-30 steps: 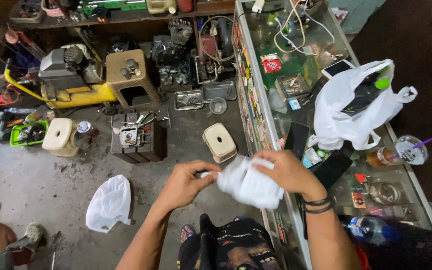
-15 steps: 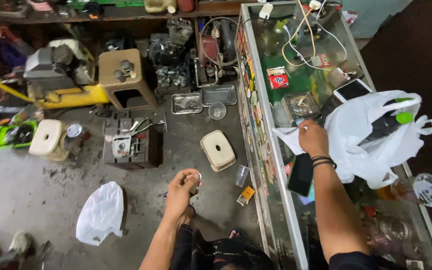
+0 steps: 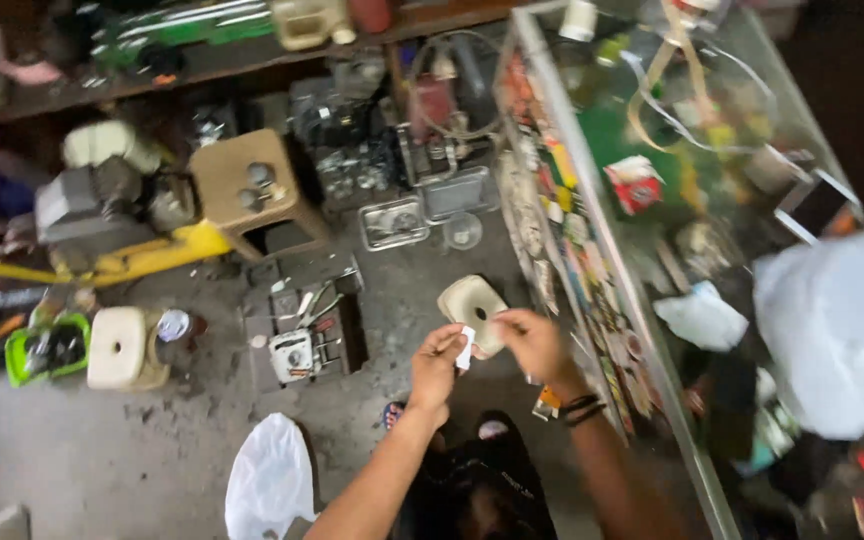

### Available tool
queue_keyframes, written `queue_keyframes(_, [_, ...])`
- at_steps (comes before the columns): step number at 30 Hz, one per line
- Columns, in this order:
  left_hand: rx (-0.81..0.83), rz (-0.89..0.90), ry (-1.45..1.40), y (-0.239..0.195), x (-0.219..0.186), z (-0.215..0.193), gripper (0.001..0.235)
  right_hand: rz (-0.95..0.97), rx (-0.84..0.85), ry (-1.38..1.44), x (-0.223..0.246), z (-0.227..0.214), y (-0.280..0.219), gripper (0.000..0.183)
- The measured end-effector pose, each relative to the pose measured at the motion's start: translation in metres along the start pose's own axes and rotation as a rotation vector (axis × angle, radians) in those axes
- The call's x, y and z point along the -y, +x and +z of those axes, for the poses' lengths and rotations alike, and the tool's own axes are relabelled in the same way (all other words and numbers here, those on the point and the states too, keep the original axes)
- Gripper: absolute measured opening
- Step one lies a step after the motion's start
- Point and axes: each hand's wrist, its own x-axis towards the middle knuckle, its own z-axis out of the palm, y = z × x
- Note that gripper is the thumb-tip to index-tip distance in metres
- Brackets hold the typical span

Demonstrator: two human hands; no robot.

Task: Cutting a small piece of red tubing and applying it to a motorcycle engine cylinder head

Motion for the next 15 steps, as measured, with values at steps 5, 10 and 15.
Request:
queue_keyframes(5, [-0.273,0.109,-0.223,0.023,-0.046,-0.085,0.024,0.109,0.512,0.076,0.068,0.129,0.051,0.027])
queue_keyframes(10, [-0.579,0.264,-0.415,0.041,-0.084,-0.153,0.021,-0.031,0.916,-0.091,0.119,0.247,0.094,0.016])
queue_keyframes(15, [-0.9,0.302,-0.449,0.1,-0.068,-0.216,0.021,-0.29,1.3,-0.382,0.13,0.365,0.144,0.017])
